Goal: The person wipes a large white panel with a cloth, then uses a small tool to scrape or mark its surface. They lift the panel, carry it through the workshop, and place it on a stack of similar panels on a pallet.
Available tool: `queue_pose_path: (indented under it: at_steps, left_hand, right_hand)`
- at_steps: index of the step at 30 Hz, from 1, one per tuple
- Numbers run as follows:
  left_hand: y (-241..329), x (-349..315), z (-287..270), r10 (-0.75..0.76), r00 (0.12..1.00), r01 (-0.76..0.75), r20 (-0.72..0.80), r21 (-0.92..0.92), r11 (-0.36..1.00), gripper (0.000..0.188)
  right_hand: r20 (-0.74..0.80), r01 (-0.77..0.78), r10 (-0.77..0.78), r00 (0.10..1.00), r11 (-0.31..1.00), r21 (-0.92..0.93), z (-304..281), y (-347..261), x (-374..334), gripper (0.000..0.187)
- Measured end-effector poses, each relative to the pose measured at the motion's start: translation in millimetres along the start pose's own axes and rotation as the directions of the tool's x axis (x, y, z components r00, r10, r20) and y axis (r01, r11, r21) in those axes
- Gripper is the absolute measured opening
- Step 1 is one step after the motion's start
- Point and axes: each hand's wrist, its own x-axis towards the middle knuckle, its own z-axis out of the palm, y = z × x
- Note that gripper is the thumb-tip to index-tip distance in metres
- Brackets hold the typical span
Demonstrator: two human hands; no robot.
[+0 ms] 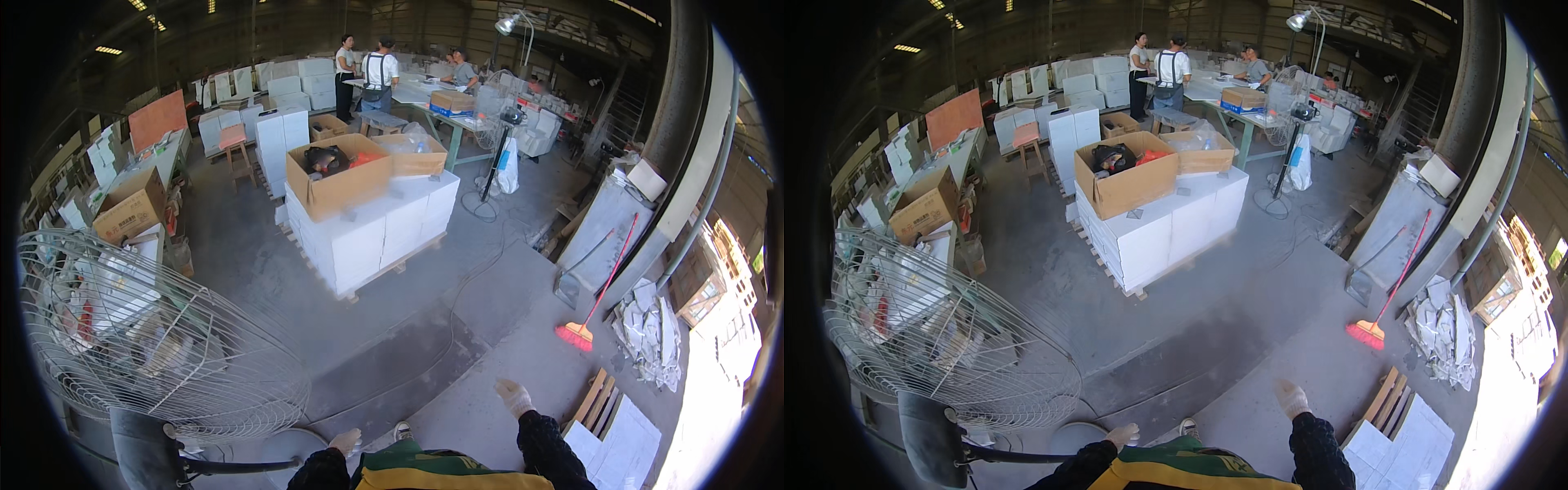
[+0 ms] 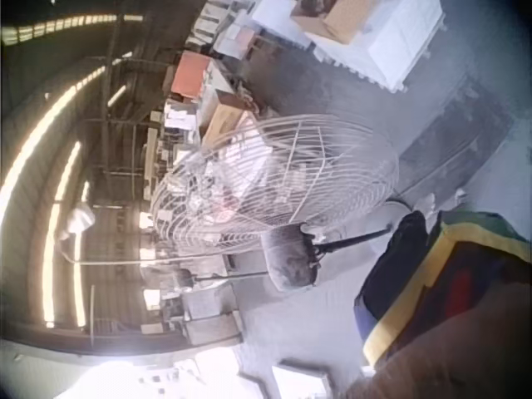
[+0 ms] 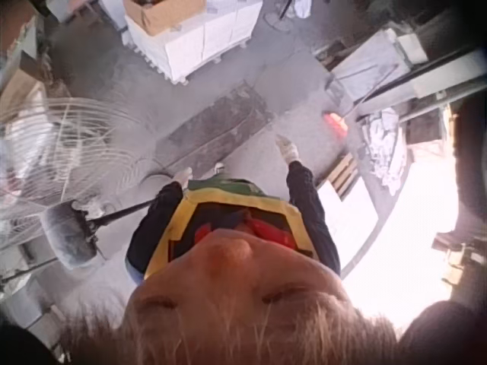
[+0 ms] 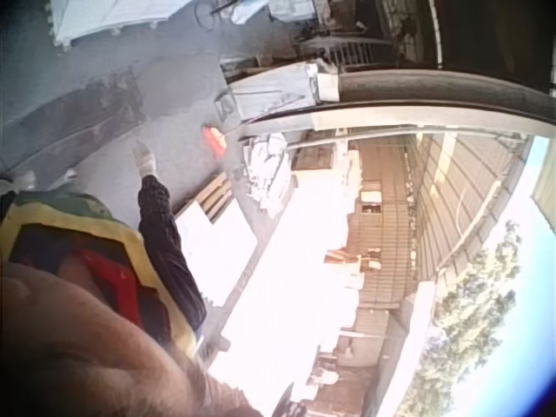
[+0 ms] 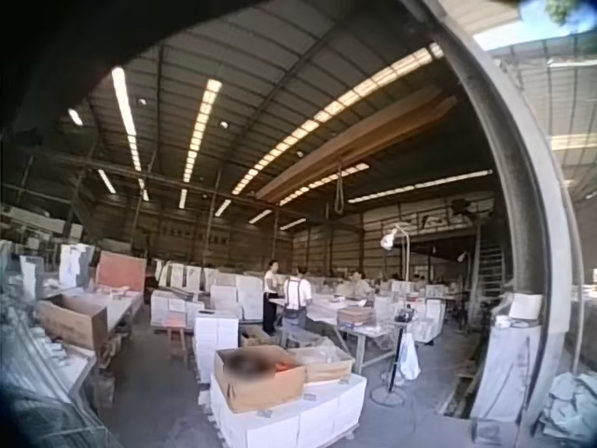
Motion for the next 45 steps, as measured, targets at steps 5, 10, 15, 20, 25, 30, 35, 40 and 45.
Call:
queue_pose_path:
  at_steps: [5, 10, 15, 20, 25, 30, 35, 40, 45]
  left_hand:
    - [11.2, 52.5, -1.3, 0.033, 0.992, -0.061, -0.122, -0.238, 0.969, 0.045]
    - [30.6, 63.4, -20.6, 0.16, 0.932, -0.28, -0.326, -0.366, 0.887, 0.04]
    - [35.2, 62.5, -14.3, -0.305, 0.813, -0.247, -0.495, -0.769, 0.59, 0.03]
    - [77.8, 75.9, -5.3, -0.015, 0.756, -0.081, -0.655, -0.117, 0.99, 0.025]
    - [199.2, 107.3, -38.1, -0.417, 0.753, -0.195, -0.51, -0.777, 0.598, 0.051]
    - [237.5, 128.3, -86.2, -0.369, 0.7, -0.283, -0.611, -0.712, 0.643, 0.049]
    - [128.5, 171.8, -155.6, -0.445, 0.798, -0.21, -0.407, -0.879, 0.427, 0.033]
    - [76.8, 223.5, -281.0, -0.432, 0.669, -0.029, -0.605, -0.602, 0.798, 0.04]
    - [108.1, 229.1, -429.6, -0.36, 0.621, -0.457, -0.696, -0.695, 0.555, 0.067]
  right_hand:
    - [0.603, -0.118, 0.4, 0.69, 0.884, -0.452, 17.7, 81.4, -3.1, 0.039]
    - [0.628, -0.107, 0.585, 0.513, 0.769, -0.63, -0.3, 130.2, 65.4, 0.034]
    - [0.719, 0.332, 0.393, 0.572, 0.691, -0.642, 29.1, 120.1, 251.6, 0.028]
    - [0.565, 0.581, -0.451, 0.691, 0.811, -0.064, 119.2, -0.2, 479.2, 0.021]
    - [0.68, 0.12, -0.24, 0.693, 0.968, 0.219, 214.0, -165.9, 581.1, 0.038]
    - [0.835, 0.116, -0.329, 0.441, 0.943, 0.311, 288.1, -311.1, 542.0, 0.046]
    - [0.89, 0.296, -0.395, -0.226, 0.843, 0.45, 363.8, -409.2, 490.7, 0.045]
    - [0.96, 0.35, -0.156, -0.23, 0.908, 0.232, 436.8, -474.5, 519.8, 0.042]
    - [0.935, 0.717, -0.338, -0.106, 0.626, 0.307, 520.1, -542.4, 582.0, 0.047]
